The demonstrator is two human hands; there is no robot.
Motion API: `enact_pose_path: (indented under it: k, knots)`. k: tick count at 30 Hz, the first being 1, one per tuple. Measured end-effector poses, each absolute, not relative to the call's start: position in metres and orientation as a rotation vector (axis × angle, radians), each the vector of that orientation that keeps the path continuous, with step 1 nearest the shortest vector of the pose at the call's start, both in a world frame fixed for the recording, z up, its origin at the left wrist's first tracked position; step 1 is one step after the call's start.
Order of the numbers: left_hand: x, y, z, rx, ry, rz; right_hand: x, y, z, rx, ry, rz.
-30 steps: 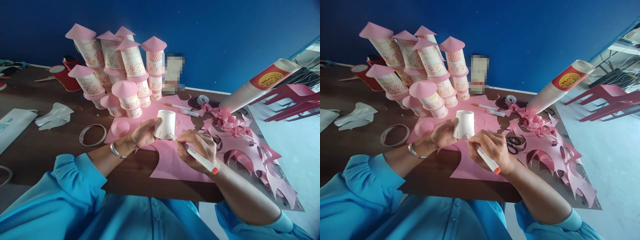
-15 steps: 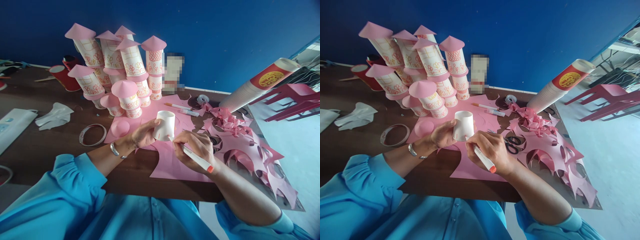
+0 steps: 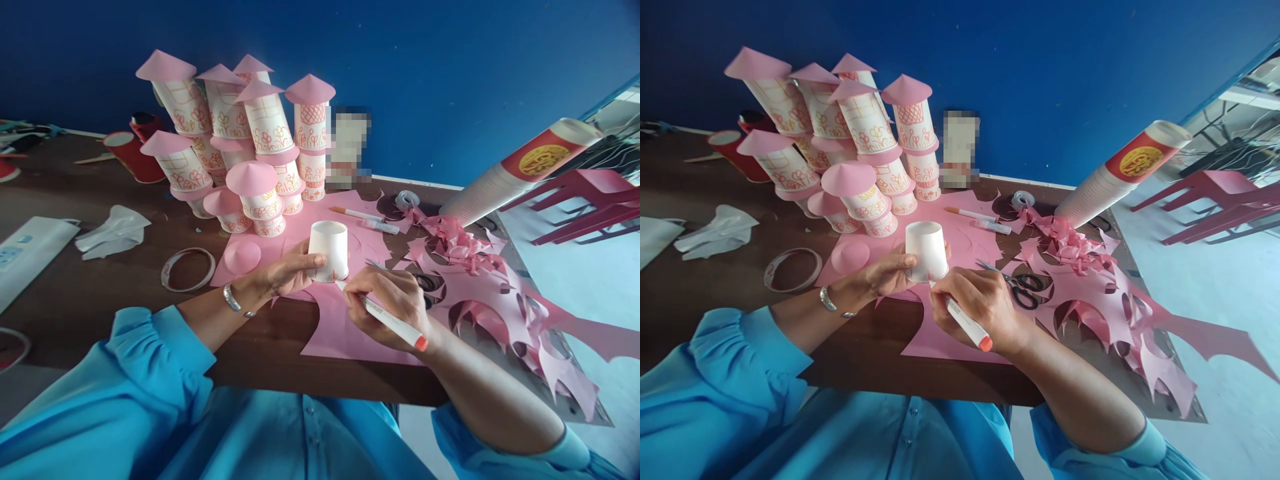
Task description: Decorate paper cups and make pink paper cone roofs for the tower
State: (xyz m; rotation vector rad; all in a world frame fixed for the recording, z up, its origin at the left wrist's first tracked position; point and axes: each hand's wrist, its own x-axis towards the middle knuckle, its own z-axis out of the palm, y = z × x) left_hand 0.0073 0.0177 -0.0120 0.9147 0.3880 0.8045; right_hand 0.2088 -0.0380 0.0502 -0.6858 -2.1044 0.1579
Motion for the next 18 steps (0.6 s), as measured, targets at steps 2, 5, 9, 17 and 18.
enact_pose_path:
  k: [2, 5, 9, 17, 18]
  knots:
    - [0.007, 0.018, -0.010, 0.895, 0.394, 0.812, 0.211, -0.038, 0.054, -0.648, -2.079, 0.133]
    - [0.005, 0.019, -0.006, 0.834, 0.376, 0.826, 0.214, -0.037, 0.059, -0.646, -2.052, 0.045]
    - [0.004, 0.020, -0.004, 0.770, 0.345, 0.798, 0.216, -0.035, 0.062, -0.680, -2.035, -0.008]
    - [0.005, 0.019, -0.001, 0.769, 0.380, 0.790, 0.214, -0.035, 0.056, -0.695, -2.031, -0.011]
    - [0.006, 0.018, -0.001, 0.777, 0.389, 0.788, 0.214, -0.035, 0.055, -0.697, -2.031, -0.016]
